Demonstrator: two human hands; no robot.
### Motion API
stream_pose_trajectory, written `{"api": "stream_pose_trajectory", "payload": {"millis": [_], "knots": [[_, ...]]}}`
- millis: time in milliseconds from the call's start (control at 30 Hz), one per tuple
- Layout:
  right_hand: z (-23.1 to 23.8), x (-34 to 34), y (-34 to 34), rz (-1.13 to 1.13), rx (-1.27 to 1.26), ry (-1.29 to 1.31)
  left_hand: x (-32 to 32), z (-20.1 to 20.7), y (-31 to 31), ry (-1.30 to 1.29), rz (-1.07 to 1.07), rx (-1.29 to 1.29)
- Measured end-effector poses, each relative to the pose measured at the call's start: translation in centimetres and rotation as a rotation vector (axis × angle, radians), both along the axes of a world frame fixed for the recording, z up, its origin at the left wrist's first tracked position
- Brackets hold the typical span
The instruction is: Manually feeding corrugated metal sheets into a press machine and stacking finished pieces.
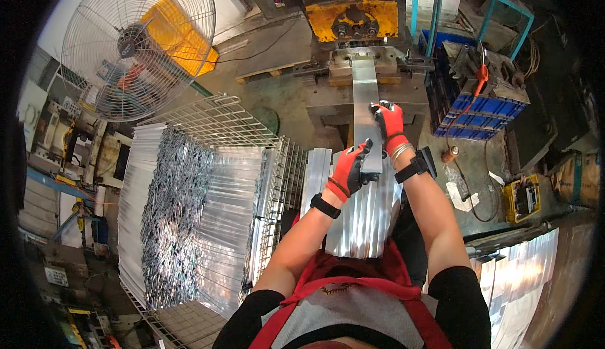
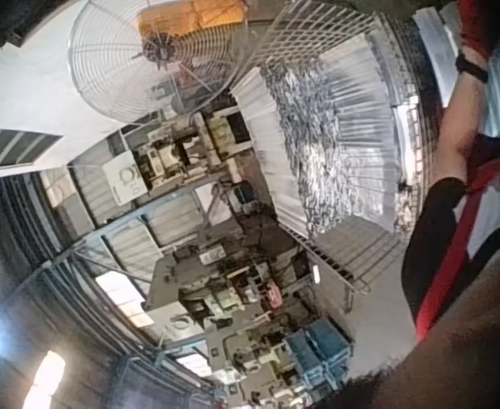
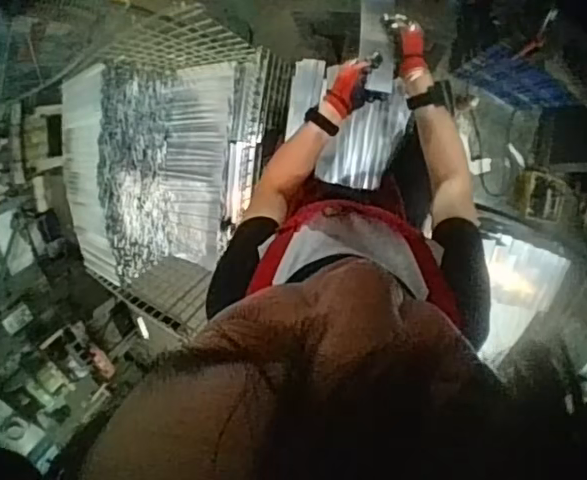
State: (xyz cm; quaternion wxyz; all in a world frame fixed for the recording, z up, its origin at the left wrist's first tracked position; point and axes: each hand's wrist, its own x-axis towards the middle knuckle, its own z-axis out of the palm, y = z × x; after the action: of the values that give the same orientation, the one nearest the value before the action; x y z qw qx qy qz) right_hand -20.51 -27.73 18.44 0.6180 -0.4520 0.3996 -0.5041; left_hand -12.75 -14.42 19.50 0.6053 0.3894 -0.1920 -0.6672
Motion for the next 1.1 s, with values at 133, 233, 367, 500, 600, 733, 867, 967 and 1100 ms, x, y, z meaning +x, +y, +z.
{"api": "stream_pose_trajectory", "payload": {"millis": [133,233,367,500,600,733,867,967,1100], "knots": [[-0.1,-0.1,0.0,-0.001,0.004,0.019,0.4,-0.9,-0.1,0.038,-0.097,-0.010],[-0.2,0.0,-0.1,-0.019,-0.032,0.074,0.4,-1.8,-0.1,0.071,0.005,0.031],[-0.8,-0.2,-0.5,-0.061,-0.019,0.198,0.2,-1.8,0.0,0.054,0.020,0.072],[-1.2,-0.3,-0.7,0.037,-0.092,0.021,0.8,-2.1,-0.2,-0.007,-0.075,0.007],[-1.8,-1.8,0.0,0.024,-0.155,0.171,0.0,-1.2,1.7,-0.227,0.001,-0.178],[4.6,-3.9,6.0,-0.054,-0.362,0.622,4.3,-0.3,6.3,-0.730,-0.167,-0.064],[9.7,-6.8,9.1,0.127,-1.322,1.259,6.7,4.1,9.6,-1.556,-0.344,-0.169],[8.6,-7.0,9.3,0.492,-1.308,1.408,7.5,5.1,10.1,-1.836,-0.316,-0.247],[7.0,-7.9,9.4,0.528,-1.027,1.254,8.0,7.6,9.3,-1.681,0.440,-0.370]]}}
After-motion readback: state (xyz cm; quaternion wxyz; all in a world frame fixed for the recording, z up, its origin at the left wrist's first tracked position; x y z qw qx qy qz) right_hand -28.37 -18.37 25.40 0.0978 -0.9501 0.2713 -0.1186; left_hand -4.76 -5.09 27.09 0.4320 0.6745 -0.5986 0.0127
